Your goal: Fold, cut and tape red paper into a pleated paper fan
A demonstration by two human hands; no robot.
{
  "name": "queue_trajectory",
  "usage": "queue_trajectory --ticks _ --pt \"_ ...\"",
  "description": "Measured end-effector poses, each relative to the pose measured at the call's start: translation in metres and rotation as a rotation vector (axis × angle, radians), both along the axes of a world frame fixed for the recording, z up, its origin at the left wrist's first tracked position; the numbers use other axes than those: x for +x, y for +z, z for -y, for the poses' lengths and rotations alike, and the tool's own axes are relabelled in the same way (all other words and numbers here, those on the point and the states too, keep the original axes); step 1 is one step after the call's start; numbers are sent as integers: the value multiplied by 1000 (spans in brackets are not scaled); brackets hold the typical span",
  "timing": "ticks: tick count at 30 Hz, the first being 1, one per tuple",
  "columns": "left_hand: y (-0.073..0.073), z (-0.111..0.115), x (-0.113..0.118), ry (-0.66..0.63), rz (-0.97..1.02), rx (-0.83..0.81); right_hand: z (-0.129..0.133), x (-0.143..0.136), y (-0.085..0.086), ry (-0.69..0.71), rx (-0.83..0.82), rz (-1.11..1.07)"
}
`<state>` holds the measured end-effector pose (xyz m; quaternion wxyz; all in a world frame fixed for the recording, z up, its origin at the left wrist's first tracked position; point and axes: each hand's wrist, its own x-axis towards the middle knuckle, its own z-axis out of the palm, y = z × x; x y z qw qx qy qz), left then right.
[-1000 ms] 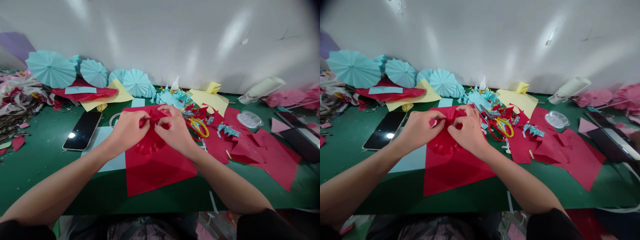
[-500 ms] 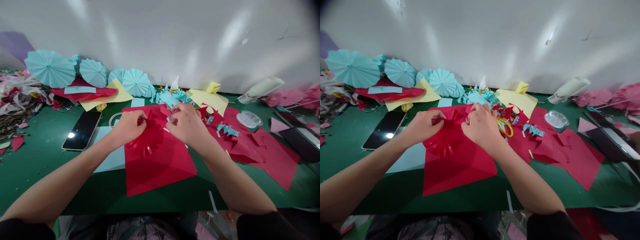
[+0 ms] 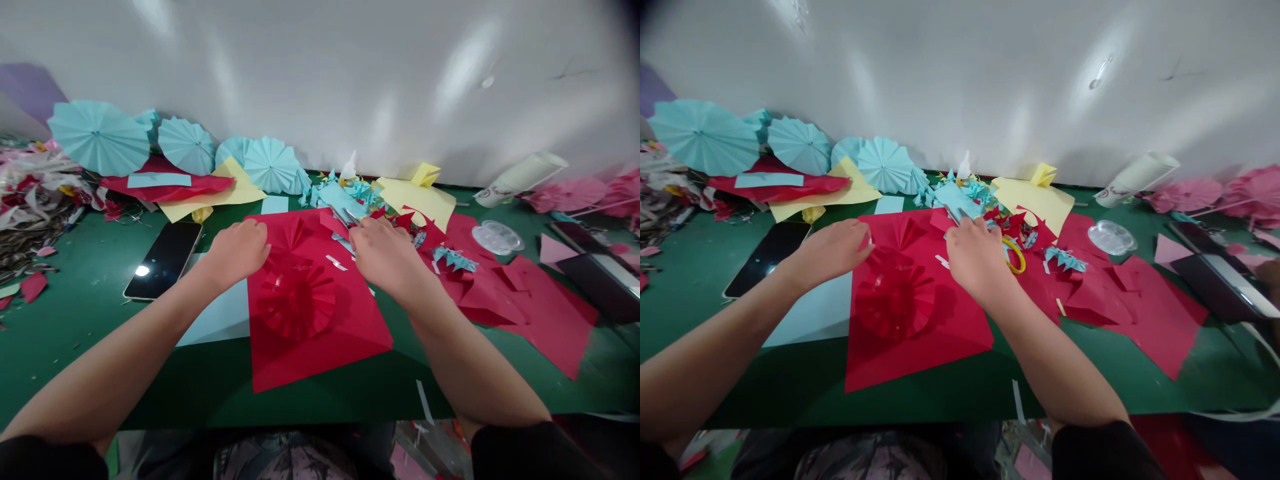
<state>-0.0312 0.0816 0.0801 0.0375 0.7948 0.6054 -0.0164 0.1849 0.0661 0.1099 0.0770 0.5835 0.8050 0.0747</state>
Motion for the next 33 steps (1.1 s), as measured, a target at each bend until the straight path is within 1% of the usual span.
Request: queue_trajectory --ticks 2,5,9,13,15,16,18,20,22,23,25,29,33 --pt "-5 -1 -3 3 -105 -71 1 -2 2 2 -41 -15" --pt "-13 -4 -6 -31 -187 -153 2 -5 3 2 -78 -32" --pt "-20 -9 -8 -58 -172 -145 4 -7 2 15 -85 -45" --pt "-17 -9 -4 -40 -131 -114 4 -9 0 93 -61 -113" --pt "-15 -7 0 -16 -41 -62 4 -11 -1 167 -37 -196" --pt "-14 -6 2 -17 49 -24 4 -12 -1 208 -19 -253" --pt "-12 -4 7 -67 314 56 5 -15 -3 296 29 -381" --pt "-10 -1 11 -147 593 96 6 -18 -3 383 64 -498" --pt "-8 2 14 -196 790 94 8 -21 -4 450 79 -585" --pt "-7 3 16 -199 849 89 9 -22 -4 472 77 -616" --pt "-5 5 18 -184 901 84 10 -24 -5 493 69 -659" --pt "-2 8 20 -178 952 49 8 -24 -7 489 98 -699" --pt "1 11 22 -225 984 13 5 -23 -8 489 159 -715"
